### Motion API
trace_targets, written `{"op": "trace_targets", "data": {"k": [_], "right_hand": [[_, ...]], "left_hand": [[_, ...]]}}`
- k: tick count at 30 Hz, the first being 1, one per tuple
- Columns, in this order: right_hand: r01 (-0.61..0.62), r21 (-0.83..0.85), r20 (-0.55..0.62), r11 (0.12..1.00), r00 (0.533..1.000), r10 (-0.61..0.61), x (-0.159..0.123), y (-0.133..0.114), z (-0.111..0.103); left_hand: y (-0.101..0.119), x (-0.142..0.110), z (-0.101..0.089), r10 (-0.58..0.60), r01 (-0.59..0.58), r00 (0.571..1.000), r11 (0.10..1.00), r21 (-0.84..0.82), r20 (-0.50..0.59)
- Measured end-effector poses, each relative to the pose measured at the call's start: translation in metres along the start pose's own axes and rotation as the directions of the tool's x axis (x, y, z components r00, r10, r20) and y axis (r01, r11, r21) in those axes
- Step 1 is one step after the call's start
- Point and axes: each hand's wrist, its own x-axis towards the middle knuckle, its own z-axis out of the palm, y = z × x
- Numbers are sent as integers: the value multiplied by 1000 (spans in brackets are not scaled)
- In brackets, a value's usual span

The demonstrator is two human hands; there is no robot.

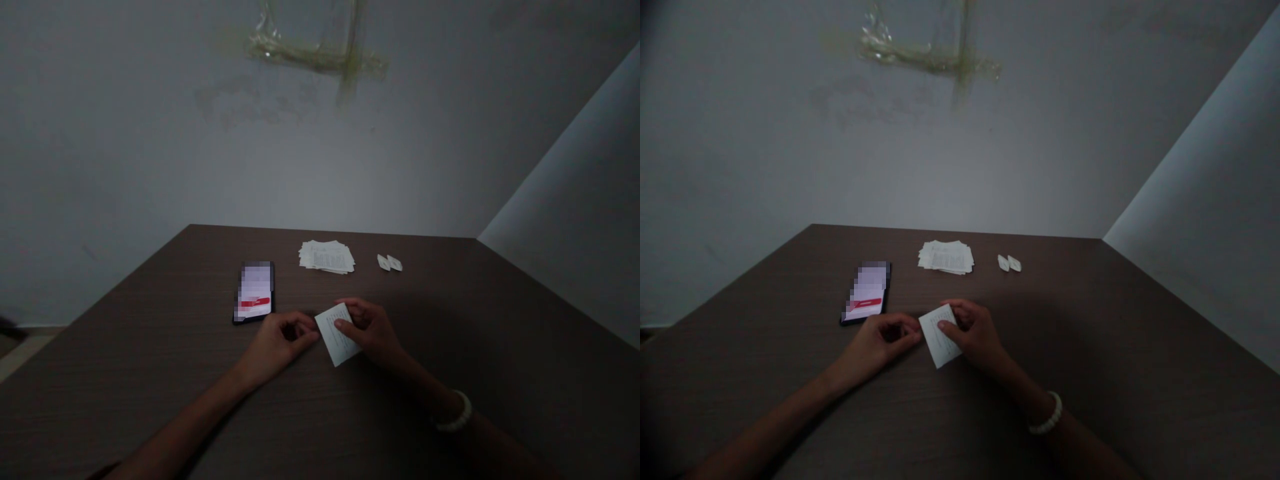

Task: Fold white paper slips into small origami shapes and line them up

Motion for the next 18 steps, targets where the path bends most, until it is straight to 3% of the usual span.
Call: {"op": "trace_targets", "data": {"k": [18], "right_hand": [[9,-4,11,1000,1000,-9,-4,-2,3]], "left_hand": [[5,0,2,21,-26,996,997,-66,-84]]}}
